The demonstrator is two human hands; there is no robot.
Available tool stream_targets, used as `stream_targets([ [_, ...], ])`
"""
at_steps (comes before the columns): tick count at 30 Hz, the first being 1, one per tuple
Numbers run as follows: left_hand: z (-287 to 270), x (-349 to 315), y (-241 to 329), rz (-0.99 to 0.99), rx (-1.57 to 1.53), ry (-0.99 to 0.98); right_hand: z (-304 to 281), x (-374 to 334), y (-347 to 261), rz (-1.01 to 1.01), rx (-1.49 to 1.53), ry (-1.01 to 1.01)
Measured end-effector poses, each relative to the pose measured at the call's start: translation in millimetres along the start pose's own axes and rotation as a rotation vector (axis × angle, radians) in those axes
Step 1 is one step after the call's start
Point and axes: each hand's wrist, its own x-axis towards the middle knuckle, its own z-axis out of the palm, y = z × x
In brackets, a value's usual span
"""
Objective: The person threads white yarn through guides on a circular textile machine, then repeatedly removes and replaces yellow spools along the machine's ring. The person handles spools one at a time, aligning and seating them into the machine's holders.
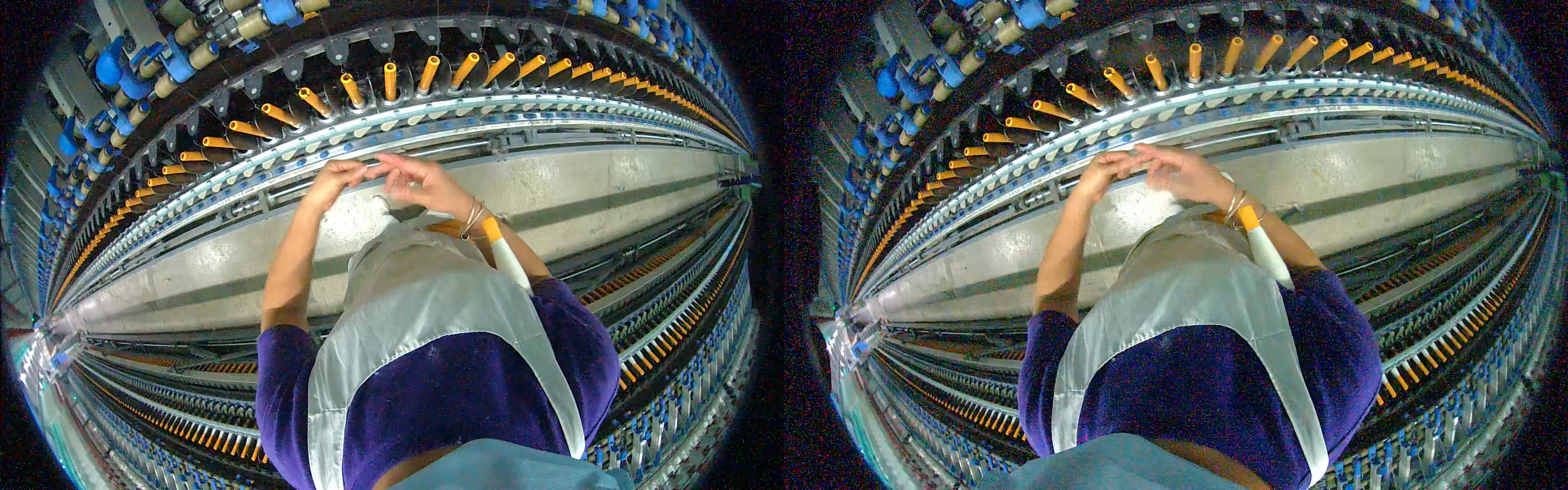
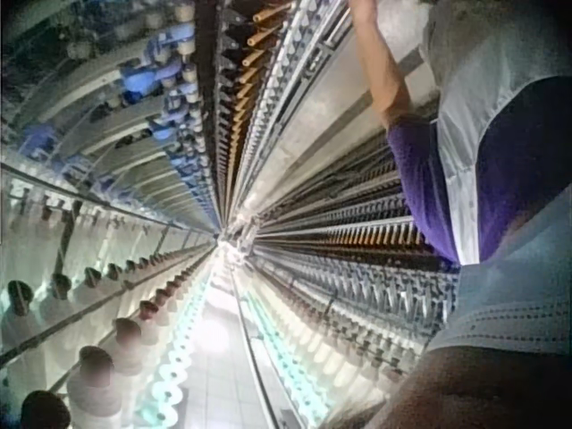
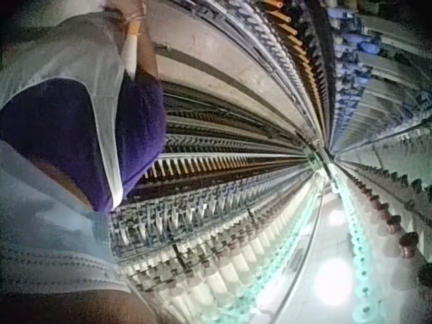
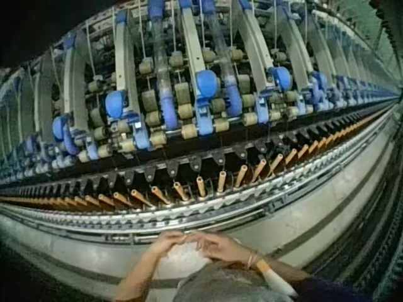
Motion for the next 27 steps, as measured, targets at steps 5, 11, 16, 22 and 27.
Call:
stream_targets([
  [5,21.0,27.8,-8.0,0.177,-0.211,0.315,-60.8,54.2,-32.6,0.361,-1.022,0.155],
  [11,-34.0,7.9,-13.1,0.088,0.203,0.439,-68.4,46.2,44.3,-0.122,-0.580,0.437],
  [16,-62.1,-3.4,-42.7,-0.030,0.176,0.578,-42.0,77.1,64.3,0.086,-1.258,0.501],
  [22,-53.1,2.4,-45.0,-0.018,-0.390,0.665,-44.1,66.7,60.0,0.128,-1.182,0.550],
  [27,-43.0,51.7,-21.7,-0.021,-1.276,0.570,-58.0,95.6,68.0,0.244,-1.248,0.833],
])
